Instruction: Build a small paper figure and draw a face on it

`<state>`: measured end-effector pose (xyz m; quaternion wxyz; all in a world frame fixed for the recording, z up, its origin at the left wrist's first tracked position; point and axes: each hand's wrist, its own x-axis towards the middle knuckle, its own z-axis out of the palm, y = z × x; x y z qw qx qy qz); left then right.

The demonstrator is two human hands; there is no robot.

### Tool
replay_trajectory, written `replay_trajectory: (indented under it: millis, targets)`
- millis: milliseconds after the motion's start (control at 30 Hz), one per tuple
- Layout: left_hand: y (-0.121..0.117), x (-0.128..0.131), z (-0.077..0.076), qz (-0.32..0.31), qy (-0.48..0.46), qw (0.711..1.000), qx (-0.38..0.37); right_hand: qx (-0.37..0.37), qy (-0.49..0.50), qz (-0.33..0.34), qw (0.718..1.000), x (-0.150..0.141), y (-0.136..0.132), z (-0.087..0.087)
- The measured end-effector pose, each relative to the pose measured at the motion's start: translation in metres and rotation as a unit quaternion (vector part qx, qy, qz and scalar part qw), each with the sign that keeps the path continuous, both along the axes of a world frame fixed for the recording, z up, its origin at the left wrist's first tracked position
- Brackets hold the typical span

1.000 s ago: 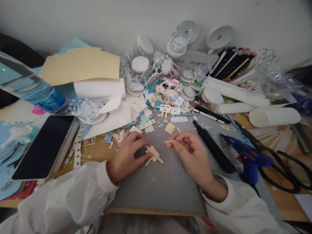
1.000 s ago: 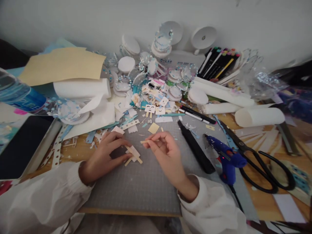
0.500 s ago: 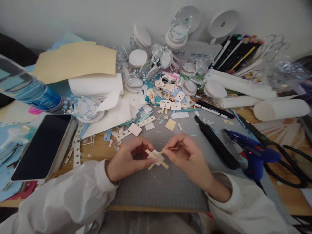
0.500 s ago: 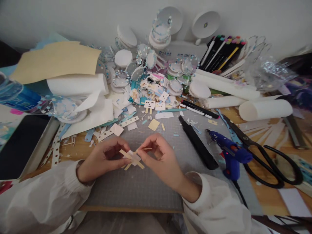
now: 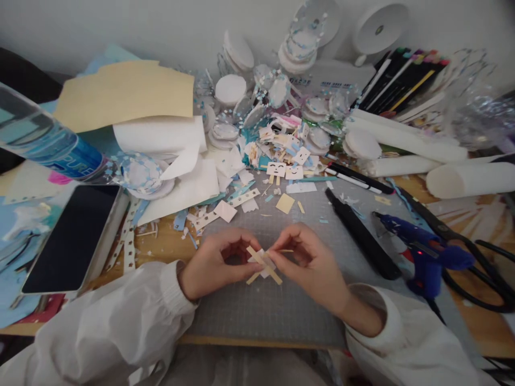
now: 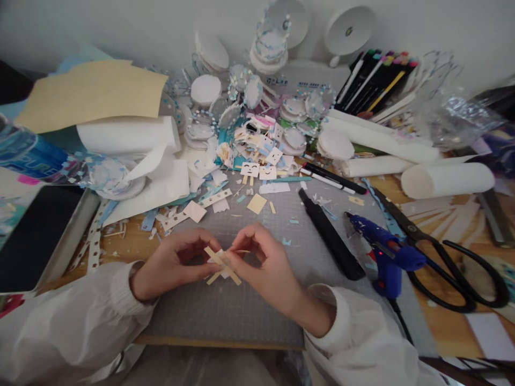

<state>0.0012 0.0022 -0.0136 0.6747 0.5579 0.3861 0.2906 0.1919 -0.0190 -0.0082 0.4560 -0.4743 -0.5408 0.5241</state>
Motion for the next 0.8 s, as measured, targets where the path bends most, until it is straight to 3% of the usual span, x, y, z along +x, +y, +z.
replay_trajectory:
  millis: [233, 400, 800]
  targets:
    - [0.001, 0.001, 0.001, 0.01, -0.002, 1.0, 0.001, -0.044, 0.022, -0.029, 0.998, 0.007, 0.006, 0.007]
    - [0.001, 0.0, 0.0, 0.008, 0.001, 1.0, 0.005, -0.05, 0.031, 0.001, 0.998, 0.004, 0.003, 0.002]
    - [0.001, 0.001, 0.002, -0.004, 0.007, 1.0, 0.008, 0.038, -0.045, 0.003, 0.998, 0.002, -0.002, -0.008]
